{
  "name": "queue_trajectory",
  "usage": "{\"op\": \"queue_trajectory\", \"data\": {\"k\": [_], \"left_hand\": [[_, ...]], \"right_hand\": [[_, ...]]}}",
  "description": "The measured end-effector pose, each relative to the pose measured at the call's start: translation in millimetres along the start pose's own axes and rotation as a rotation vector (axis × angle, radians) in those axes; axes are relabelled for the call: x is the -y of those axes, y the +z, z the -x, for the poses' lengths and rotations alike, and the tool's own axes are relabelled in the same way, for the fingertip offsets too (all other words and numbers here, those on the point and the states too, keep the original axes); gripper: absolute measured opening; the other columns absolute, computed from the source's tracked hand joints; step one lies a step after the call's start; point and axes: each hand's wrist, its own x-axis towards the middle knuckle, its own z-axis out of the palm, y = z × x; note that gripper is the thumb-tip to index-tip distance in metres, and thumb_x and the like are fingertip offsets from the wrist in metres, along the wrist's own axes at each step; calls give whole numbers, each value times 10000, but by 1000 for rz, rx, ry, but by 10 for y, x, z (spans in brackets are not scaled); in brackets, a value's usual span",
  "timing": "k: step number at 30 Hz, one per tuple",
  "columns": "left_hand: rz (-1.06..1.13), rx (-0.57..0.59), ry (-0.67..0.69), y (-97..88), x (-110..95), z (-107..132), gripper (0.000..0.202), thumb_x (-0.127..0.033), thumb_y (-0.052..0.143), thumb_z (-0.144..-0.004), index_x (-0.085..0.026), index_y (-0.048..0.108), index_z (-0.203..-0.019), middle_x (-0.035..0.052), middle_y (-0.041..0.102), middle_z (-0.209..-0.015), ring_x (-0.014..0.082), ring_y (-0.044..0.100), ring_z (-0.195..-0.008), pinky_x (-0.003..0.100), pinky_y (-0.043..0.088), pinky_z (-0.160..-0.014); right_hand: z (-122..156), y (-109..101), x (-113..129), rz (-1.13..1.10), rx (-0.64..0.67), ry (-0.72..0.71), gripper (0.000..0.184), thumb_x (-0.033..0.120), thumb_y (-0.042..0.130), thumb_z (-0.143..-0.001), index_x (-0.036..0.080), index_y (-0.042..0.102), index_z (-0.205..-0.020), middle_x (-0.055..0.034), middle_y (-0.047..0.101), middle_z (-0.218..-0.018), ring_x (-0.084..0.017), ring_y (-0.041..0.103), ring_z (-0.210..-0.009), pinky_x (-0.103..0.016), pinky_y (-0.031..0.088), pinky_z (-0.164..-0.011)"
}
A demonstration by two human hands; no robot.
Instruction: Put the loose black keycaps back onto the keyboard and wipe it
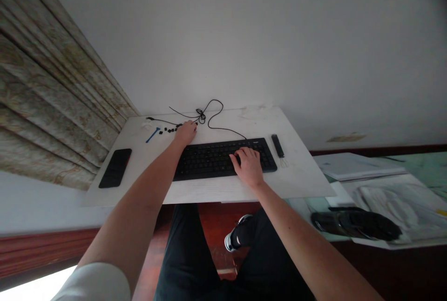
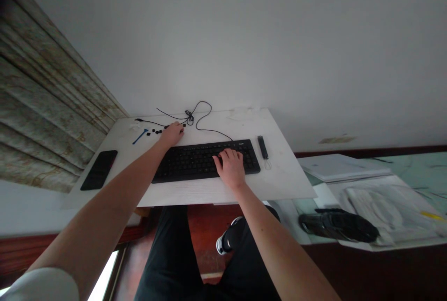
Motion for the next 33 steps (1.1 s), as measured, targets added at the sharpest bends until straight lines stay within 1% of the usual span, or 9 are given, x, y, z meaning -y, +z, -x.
{"op": "queue_trajectory", "data": {"k": [4,7,9,12,18,22,24,27,33], "left_hand": [[47,5,16,33,22,8,290,-177,470,-939,-191,645,-1170,115,576,-1337,254,527,-1233,385,481,-1015],[72,42,24,64,41,7,334,-122,453,-928,-201,655,-1182,111,606,-1310,240,559,-1201,386,464,-1039],[75,54,22,73,50,5,336,-102,458,-915,-196,675,-1154,123,627,-1271,246,575,-1180,390,473,-1024],[88,56,5,65,67,-4,298,-120,491,-902,-179,705,-1101,145,647,-1197,261,596,-1144,394,489,-993],[154,32,-75,23,171,-34,207,-208,624,-847,-186,744,-1014,112,675,-1089,233,645,-1028,332,508,-942],[206,40,-139,11,257,-40,137,-202,679,-799,-181,761,-908,97,722,-931,236,666,-943,323,525,-872],[232,44,-167,6,290,-34,118,-188,690,-782,-173,761,-875,97,733,-898,238,676,-909,324,528,-844],[264,23,-214,-2,324,-11,148,-171,663,-790,-167,756,-906,105,743,-931,241,682,-916,334,526,-846],[319,-57,-260,-77,341,69,225,-159,563,-848,-177,727,-1000,102,743,-1042,227,667,-1003,349,505,-924]], "right_hand": [[2,0,5,3,2,5,334,417,439,-1008,183,650,-897,-114,665,-978,-252,568,-942,-404,363,-871],[1,2,5,2,10,12,335,420,442,-1007,183,649,-892,-112,664,-971,-254,569,-949,-405,361,-875],[1,3,4,-2,12,17,337,421,440,-1006,184,650,-893,-114,663,-971,-256,568,-953,-406,362,-872],[3,1,3,-8,9,10,341,420,433,-1007,187,651,-888,-114,660,-961,-259,564,-947,-409,364,-869],[3,-6,5,-14,-3,5,334,411,434,-1005,191,658,-893,-114,656,-947,-263,557,-933,-415,368,-867],[0,-14,15,-7,0,-1,345,411,428,-1009,190,655,-873,-113,652,-935,-259,553,-929,-409,365,-858],[-1,-19,21,0,1,0,349,411,427,-1010,189,655,-868,-111,650,-939,-255,551,-925,-405,364,-855],[0,-23,28,11,-3,1,345,408,436,-1009,184,654,-863,-106,650,-939,-249,550,-915,-402,363,-857],[5,-9,24,1,-18,-5,331,398,448,-1003,186,652,-853,-109,650,-942,-248,549,-904,-401,364,-845]]}}
